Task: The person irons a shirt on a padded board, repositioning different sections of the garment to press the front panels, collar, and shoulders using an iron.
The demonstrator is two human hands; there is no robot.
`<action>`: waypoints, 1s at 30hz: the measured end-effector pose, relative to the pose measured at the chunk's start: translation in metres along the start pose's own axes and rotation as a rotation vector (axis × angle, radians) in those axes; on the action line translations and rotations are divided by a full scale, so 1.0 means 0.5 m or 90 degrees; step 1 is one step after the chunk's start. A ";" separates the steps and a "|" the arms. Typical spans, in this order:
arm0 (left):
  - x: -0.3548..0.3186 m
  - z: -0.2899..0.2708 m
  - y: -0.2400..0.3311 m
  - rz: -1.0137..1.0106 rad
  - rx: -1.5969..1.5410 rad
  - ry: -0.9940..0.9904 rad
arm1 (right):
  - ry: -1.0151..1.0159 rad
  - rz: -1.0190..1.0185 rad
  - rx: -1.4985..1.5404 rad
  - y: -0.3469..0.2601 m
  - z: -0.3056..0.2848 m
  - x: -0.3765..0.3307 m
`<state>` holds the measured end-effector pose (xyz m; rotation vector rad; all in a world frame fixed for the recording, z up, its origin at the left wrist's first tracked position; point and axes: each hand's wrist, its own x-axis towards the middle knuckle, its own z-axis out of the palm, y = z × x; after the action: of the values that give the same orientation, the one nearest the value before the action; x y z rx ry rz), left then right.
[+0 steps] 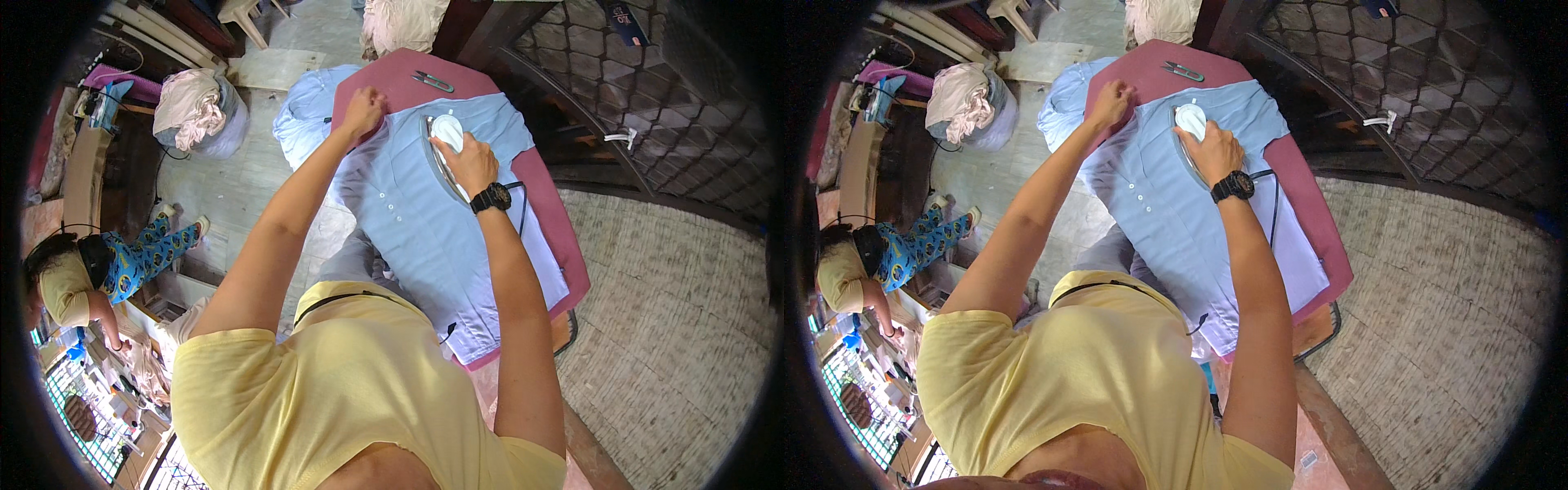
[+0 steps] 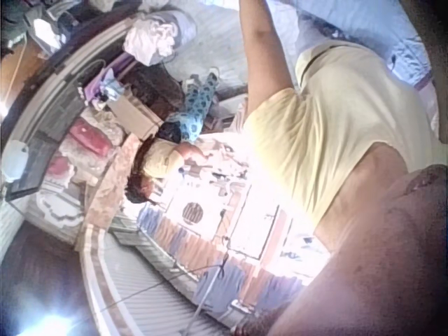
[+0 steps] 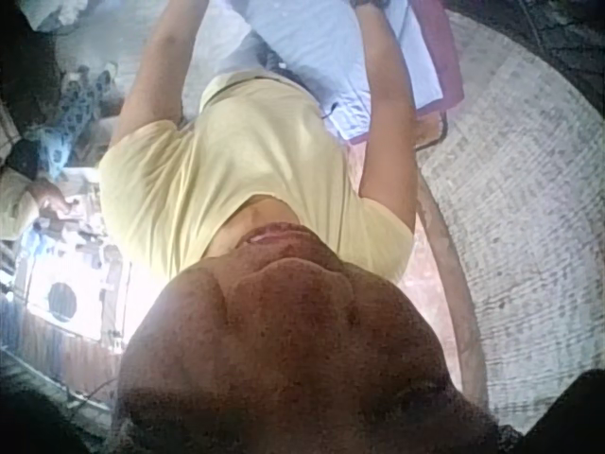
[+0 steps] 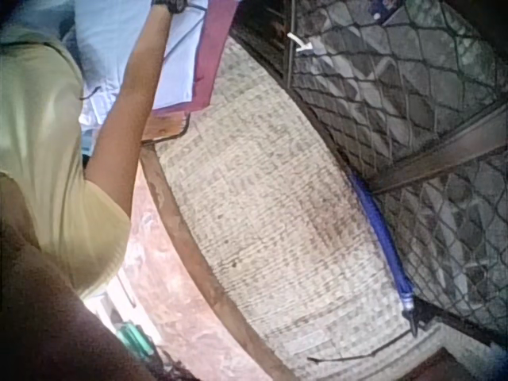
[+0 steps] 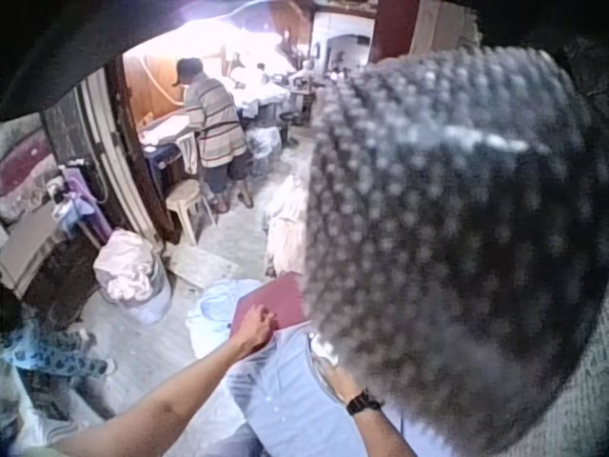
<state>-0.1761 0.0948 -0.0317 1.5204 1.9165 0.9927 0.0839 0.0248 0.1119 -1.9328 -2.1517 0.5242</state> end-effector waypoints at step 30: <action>0.019 -0.047 -0.017 -0.027 0.002 -0.221 | -0.087 -0.070 0.059 -0.076 0.033 0.074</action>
<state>-0.2015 0.0975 -0.0232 1.5310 1.6962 0.6563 0.0381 0.0561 0.1083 -1.7659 -2.2561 0.7410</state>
